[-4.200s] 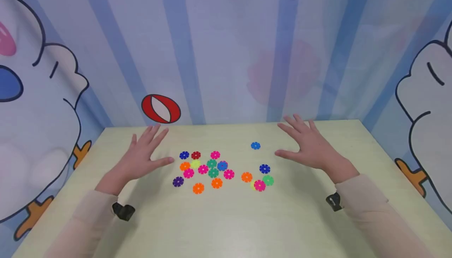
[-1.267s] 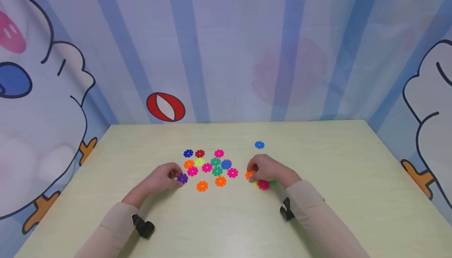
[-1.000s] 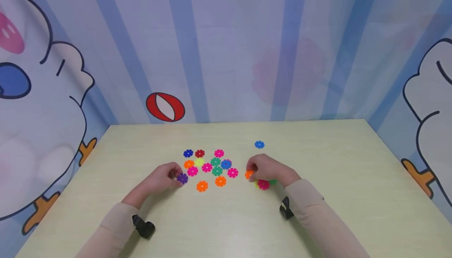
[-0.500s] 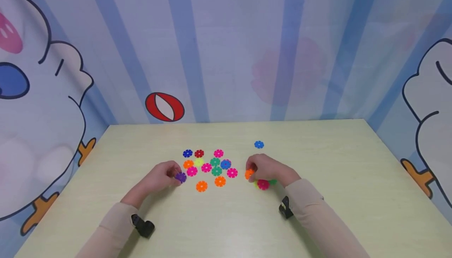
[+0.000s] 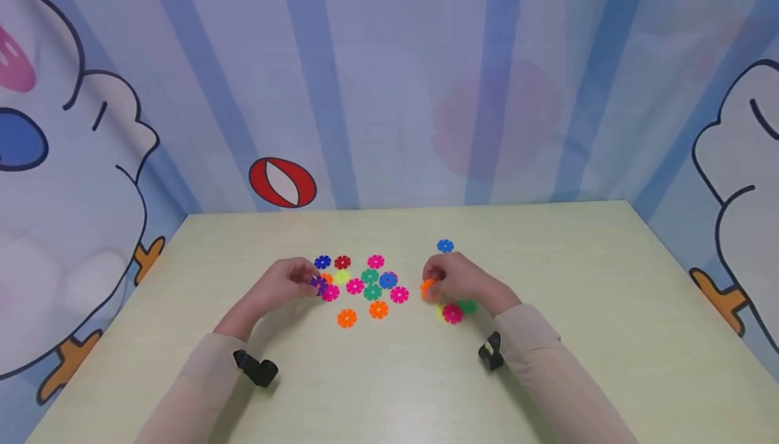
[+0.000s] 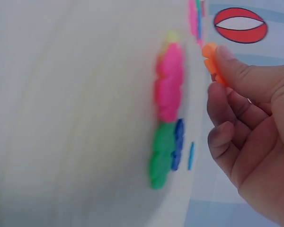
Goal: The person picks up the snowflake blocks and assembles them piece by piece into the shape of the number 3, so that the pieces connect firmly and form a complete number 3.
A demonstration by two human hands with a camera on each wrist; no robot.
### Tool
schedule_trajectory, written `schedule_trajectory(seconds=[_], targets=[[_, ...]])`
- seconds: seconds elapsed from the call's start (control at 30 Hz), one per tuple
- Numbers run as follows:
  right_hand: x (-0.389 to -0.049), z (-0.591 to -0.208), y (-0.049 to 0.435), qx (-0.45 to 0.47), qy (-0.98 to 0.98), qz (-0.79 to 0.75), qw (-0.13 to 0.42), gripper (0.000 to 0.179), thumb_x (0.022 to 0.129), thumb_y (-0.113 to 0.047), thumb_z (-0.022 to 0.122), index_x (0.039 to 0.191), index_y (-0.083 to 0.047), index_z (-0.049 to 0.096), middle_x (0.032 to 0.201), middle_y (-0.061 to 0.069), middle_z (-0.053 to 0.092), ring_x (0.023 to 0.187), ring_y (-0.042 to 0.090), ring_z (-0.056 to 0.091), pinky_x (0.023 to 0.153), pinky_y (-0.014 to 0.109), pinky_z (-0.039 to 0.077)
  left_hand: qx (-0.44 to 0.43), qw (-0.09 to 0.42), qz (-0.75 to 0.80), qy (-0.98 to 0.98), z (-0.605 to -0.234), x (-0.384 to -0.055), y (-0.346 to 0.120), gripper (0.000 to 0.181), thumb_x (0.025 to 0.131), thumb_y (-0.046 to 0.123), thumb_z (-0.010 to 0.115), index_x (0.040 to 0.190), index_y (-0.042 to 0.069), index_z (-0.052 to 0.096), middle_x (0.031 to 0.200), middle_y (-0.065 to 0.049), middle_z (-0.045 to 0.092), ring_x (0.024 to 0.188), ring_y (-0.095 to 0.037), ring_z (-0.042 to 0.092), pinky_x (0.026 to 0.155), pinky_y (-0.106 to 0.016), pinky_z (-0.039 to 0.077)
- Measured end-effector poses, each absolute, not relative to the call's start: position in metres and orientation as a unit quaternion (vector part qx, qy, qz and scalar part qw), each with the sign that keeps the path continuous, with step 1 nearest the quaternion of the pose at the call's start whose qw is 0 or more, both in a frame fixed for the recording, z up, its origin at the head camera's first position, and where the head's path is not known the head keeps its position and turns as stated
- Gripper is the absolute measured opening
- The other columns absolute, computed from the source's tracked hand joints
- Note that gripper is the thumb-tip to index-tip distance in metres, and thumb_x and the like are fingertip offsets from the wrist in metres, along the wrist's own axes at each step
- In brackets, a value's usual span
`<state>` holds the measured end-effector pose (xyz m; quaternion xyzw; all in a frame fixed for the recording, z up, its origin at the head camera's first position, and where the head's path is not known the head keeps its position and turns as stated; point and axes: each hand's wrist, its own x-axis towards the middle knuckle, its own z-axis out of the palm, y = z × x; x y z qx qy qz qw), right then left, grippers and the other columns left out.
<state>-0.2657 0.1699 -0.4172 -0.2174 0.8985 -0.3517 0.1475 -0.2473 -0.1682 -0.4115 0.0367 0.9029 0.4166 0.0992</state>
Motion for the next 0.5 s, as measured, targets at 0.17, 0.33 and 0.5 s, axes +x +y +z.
schedule_trajectory(seconds=[0.17, 0.33, 0.5], targets=[[-0.259, -0.406, 0.165, -0.219, 0.882, -0.402, 0.114, 0.012, 0.087, -0.004, 0.068, 0.098, -0.005, 0.062, 0.087, 0.004, 0.059, 0.077, 0.019, 0.055, 0.070, 0.030, 0.052, 0.045, 0.088, 0.448, 0.888, -0.399, -0.245, -0.152, 0.027, 0.083, 0.005, 0.074, 0.109, 0.008, 0.066, 0.095, -0.006, 0.063, 0.089, -0.020, 0.059, 0.076, -0.030, 0.055], [-0.243, -0.394, 0.158, -0.221, 0.855, -0.459, 0.095, 0.014, 0.088, -0.006, 0.069, 0.100, -0.004, 0.062, 0.088, 0.005, 0.063, 0.077, 0.032, 0.061, 0.069, 0.042, 0.055, 0.056, 0.093, 0.486, 0.867, -0.392, -0.235, -0.136, 0.028, 0.083, 0.005, 0.073, 0.110, 0.008, 0.066, 0.096, -0.006, 0.063, 0.087, -0.019, 0.061, 0.077, -0.034, 0.056], [-0.228, -0.385, 0.153, -0.224, 0.837, -0.492, 0.078, 0.016, 0.088, -0.005, 0.068, 0.102, -0.001, 0.060, 0.091, 0.008, 0.065, 0.080, 0.032, 0.064, 0.073, 0.045, 0.056, 0.072, 0.090, 0.527, 0.842, -0.387, -0.222, -0.122, 0.025, 0.084, 0.004, 0.072, 0.108, 0.008, 0.065, 0.094, -0.006, 0.064, 0.081, -0.017, 0.064, 0.077, -0.035, 0.056]])
